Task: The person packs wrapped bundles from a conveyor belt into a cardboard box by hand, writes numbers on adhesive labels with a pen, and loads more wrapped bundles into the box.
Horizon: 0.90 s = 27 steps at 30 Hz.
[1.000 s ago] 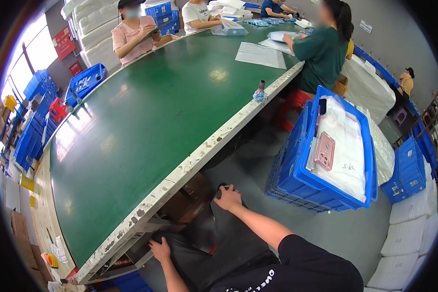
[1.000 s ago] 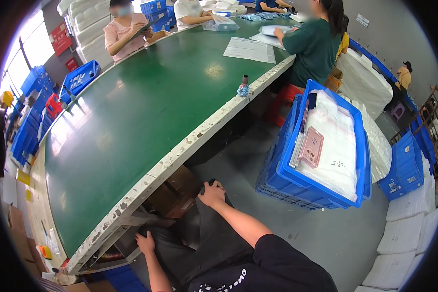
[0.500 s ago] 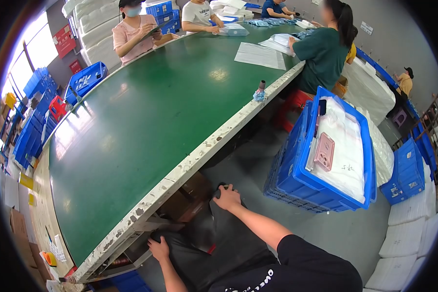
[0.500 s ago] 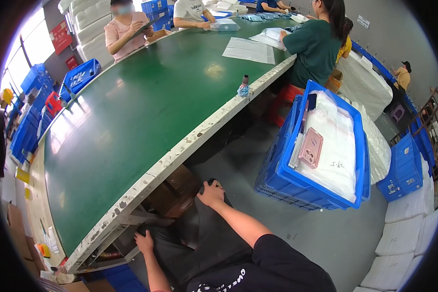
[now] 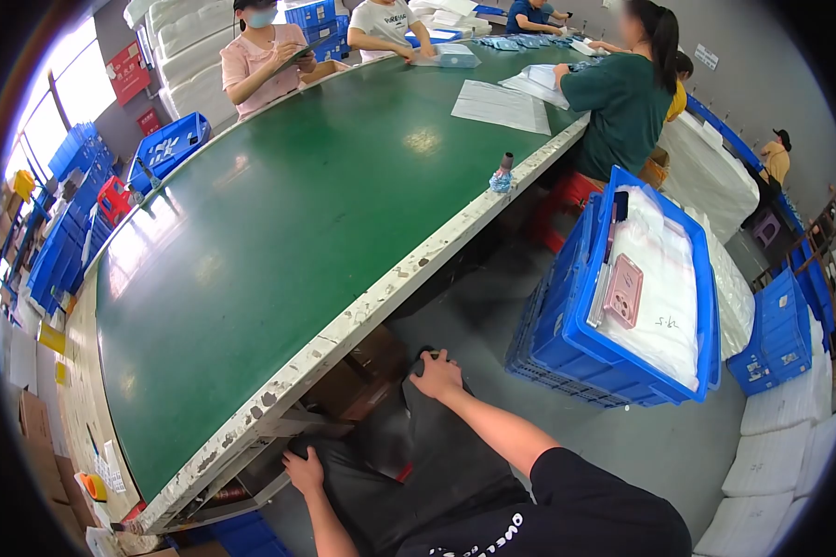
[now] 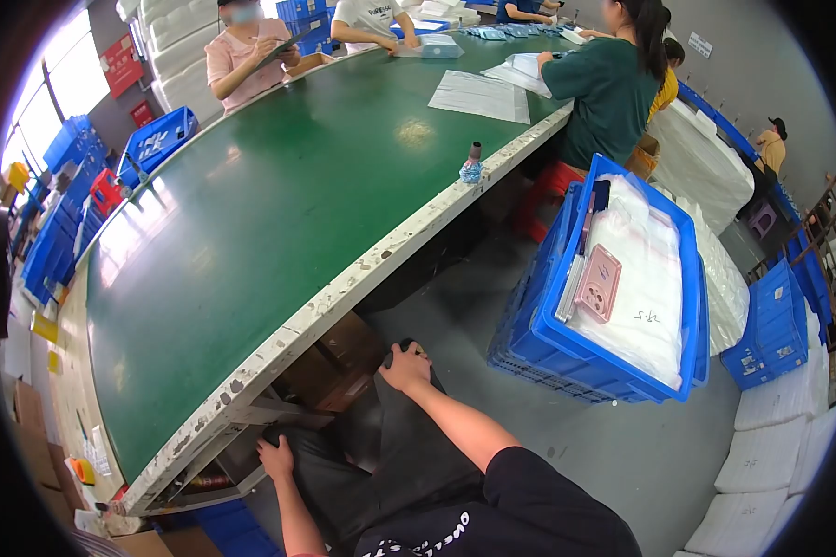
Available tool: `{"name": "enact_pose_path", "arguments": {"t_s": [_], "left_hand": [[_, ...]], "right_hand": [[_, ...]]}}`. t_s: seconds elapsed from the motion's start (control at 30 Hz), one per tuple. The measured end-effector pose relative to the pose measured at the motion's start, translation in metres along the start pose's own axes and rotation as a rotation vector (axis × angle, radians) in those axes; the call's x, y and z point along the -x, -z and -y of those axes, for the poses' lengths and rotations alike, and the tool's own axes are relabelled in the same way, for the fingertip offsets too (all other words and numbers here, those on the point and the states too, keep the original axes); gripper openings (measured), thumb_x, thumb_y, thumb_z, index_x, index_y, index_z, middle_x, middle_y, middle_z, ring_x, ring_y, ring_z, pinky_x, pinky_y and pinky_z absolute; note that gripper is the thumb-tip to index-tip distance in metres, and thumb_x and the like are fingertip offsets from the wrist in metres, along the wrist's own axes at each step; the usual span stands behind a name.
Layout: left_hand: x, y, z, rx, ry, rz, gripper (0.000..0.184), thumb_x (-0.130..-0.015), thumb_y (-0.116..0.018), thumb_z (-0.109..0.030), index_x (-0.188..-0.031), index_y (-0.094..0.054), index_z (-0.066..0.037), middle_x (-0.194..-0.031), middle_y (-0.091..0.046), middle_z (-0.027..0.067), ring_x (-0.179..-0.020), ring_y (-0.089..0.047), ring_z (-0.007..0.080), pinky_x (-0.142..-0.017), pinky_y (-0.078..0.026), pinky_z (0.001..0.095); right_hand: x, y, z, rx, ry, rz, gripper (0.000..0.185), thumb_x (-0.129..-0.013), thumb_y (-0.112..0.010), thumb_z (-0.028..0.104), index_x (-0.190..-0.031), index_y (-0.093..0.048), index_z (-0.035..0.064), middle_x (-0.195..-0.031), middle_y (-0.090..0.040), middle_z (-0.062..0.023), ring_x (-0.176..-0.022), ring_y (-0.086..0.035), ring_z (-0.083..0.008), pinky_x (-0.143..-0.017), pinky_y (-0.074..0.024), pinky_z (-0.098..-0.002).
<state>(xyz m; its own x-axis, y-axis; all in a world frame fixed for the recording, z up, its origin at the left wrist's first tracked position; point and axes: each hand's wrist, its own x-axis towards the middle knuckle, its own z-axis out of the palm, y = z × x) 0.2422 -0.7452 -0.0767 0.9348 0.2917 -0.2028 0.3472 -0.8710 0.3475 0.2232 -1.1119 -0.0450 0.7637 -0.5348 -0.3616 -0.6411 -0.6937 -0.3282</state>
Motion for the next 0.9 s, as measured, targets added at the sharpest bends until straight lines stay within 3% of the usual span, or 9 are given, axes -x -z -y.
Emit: {"name": "enact_pose_path", "arguments": {"t_s": [0.33, 0.43, 0.53, 0.6, 0.9], "left_hand": [[-0.001, 0.002, -0.002, 0.009, -0.013, 0.003, 0.076, -0.087, -0.063, -0.043, -0.143, -0.034, 0.000, -0.137, -0.045, 0.0280, -0.124, -0.047, 0.0456, -0.101, -0.043, 0.0512], [-0.005, -0.004, 0.004, -0.012, -0.019, -0.001, 0.076, -0.087, -0.062, -0.044, -0.144, -0.034, -0.001, -0.139, -0.044, 0.0284, -0.124, -0.047, 0.0459, -0.102, -0.042, 0.0508], [-0.004, -0.004, 0.004, -0.013, 0.002, 0.009, 0.076, -0.087, -0.062, -0.045, -0.144, -0.034, -0.002, -0.140, -0.044, 0.0274, -0.125, -0.046, 0.0458, -0.101, -0.042, 0.0513], [-0.002, -0.001, 0.000, -0.005, 0.005, 0.007, 0.076, -0.087, -0.062, -0.044, -0.143, -0.035, -0.003, -0.139, -0.045, 0.0268, -0.125, -0.047, 0.0457, -0.101, -0.042, 0.0516], [-0.004, -0.006, 0.006, -0.019, -0.009, -0.022, 0.074, -0.085, -0.063, -0.044, -0.142, -0.036, -0.004, -0.134, -0.048, 0.0243, -0.123, -0.048, 0.0450, -0.098, -0.044, 0.0523]], "right_hand": [[0.000, -0.001, 0.000, 0.009, 0.016, -0.028, 0.065, -0.082, -0.065, 0.049, -0.136, -0.049, 0.0170, -0.138, -0.043, -0.0225, -0.115, -0.055, -0.0459, -0.097, -0.0470, -0.0500], [-0.004, 0.002, -0.002, -0.040, 0.010, 0.073, 0.067, -0.083, -0.064, 0.049, -0.138, -0.046, 0.0151, -0.141, -0.040, -0.0262, -0.125, -0.047, -0.0489, -0.100, -0.0432, -0.0549], [0.000, -0.002, -0.002, -0.050, 0.034, 0.058, 0.065, -0.084, -0.064, 0.048, -0.137, -0.047, 0.0143, -0.139, -0.041, -0.0258, -0.123, -0.049, -0.0484, -0.099, -0.0435, -0.0548], [-0.004, -0.003, -0.001, -0.007, 0.008, -0.020, 0.062, -0.081, -0.066, 0.047, -0.133, -0.051, 0.0159, -0.133, -0.046, -0.0211, -0.114, -0.055, -0.0454, -0.095, -0.0483, -0.0501], [-0.004, 0.001, 0.002, -0.002, -0.001, 0.006, 0.062, -0.082, -0.066, 0.046, -0.134, -0.050, 0.0160, -0.133, -0.046, -0.0214, -0.113, -0.056, -0.0447, -0.096, -0.0480, -0.0493]]}}
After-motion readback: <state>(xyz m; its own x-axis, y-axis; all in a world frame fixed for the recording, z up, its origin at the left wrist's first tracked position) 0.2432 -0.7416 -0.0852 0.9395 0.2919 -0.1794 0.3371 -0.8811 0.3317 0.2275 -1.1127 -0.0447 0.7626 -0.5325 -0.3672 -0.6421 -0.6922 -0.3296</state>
